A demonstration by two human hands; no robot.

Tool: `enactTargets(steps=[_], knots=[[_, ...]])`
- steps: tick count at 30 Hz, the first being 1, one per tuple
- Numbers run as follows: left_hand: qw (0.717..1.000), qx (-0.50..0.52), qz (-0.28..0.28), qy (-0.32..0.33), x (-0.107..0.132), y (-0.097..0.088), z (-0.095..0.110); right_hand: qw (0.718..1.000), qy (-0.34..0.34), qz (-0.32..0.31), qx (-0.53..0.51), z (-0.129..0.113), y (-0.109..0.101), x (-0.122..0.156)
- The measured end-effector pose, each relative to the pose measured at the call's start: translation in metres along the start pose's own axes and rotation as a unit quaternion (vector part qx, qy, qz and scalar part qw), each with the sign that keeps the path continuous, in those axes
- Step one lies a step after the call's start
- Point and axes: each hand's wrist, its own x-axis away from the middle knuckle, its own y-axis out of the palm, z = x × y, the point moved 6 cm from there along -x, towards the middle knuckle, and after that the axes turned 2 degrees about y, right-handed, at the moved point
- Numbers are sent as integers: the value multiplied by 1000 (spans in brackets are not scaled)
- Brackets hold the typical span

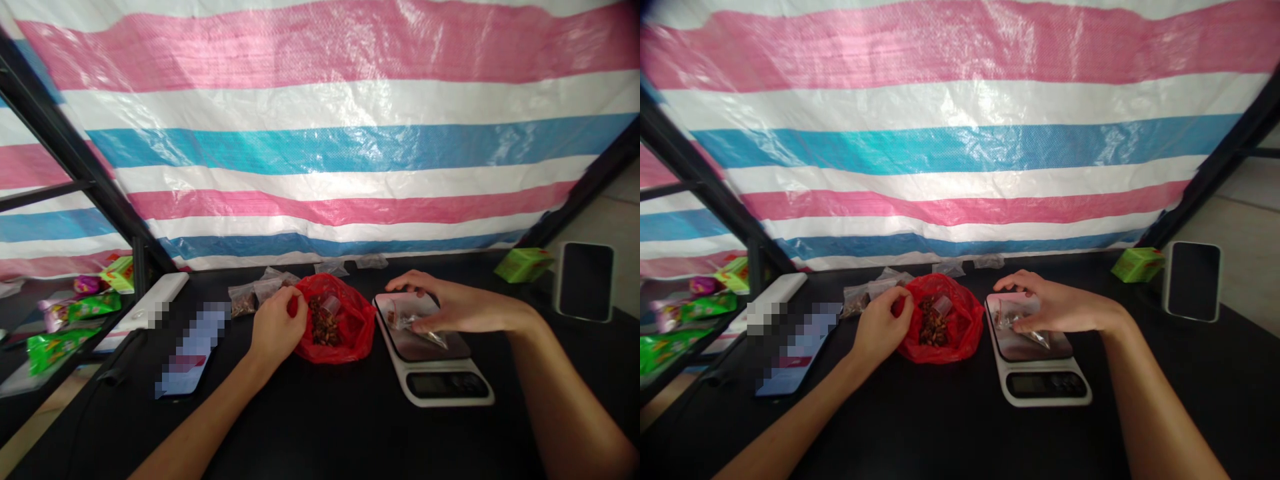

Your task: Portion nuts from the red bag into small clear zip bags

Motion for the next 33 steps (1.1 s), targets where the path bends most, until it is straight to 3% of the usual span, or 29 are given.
enactTargets(steps=[10, 18, 31, 33], knots=[[1000, 0, 14, 8, 0, -3, -1, 998, -43, 8, -34, -2, 0, -2], [999, 12, 26, 16, 0, -7, 4, 998, -43, -33, -23, -1, 7, -4], [998, 34, 51, 23, 1, -8, 3, 998, -39, -32, -28, 4, 11, -4], [997, 44, 61, 32, 0, -9, 4, 998, -49, -9, -26, 2, 11, -6]])
